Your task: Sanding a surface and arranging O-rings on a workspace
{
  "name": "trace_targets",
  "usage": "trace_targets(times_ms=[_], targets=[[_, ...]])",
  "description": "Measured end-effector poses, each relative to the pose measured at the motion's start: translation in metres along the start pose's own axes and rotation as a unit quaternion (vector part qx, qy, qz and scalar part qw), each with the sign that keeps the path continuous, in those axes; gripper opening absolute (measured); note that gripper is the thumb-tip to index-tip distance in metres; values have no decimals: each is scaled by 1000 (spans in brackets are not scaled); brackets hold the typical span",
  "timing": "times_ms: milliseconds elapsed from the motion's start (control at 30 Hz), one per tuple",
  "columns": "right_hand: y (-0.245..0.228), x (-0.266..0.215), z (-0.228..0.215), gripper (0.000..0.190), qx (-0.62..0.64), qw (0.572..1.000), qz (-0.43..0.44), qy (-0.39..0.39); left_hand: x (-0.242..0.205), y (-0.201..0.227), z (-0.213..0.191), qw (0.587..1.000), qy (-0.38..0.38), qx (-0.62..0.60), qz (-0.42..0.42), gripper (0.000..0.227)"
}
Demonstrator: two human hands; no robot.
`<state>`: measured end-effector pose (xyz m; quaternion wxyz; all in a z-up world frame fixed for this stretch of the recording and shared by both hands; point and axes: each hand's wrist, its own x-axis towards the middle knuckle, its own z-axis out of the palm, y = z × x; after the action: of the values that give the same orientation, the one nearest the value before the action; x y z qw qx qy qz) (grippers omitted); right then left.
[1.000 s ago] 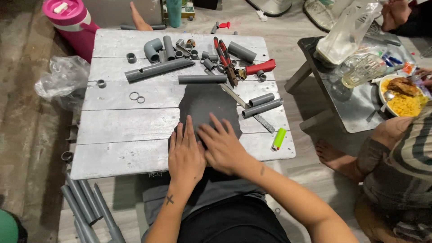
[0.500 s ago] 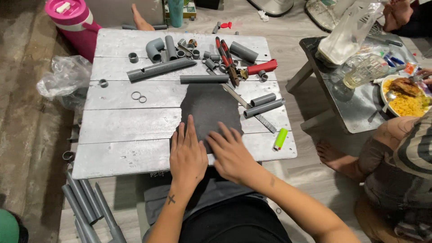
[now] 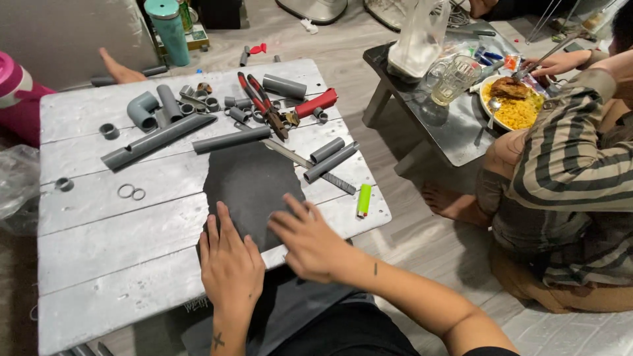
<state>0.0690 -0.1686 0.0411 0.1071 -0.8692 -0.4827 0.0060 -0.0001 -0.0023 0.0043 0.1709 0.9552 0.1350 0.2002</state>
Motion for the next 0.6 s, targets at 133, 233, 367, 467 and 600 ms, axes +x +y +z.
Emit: trace_targets(times_ms=[133,233,367,467,600], targets=[[11,40,20,67,-19,997,-60,46,1,1,-2,1000,-4,28,11,73],[34,68,26,61,-74,994,-32,73,2,3,-3,1000,17,19,12,75],[38,40,9,51,-90,991,0,100,3,3,-5,999,32,18,22,73],[17,9,6,54,-46,997,11,63,-1,4,-5,999,36,21,21,71],[-5,16,6,61,-15,997,-45,58,1,3,-3,999,30,23,16,72]])
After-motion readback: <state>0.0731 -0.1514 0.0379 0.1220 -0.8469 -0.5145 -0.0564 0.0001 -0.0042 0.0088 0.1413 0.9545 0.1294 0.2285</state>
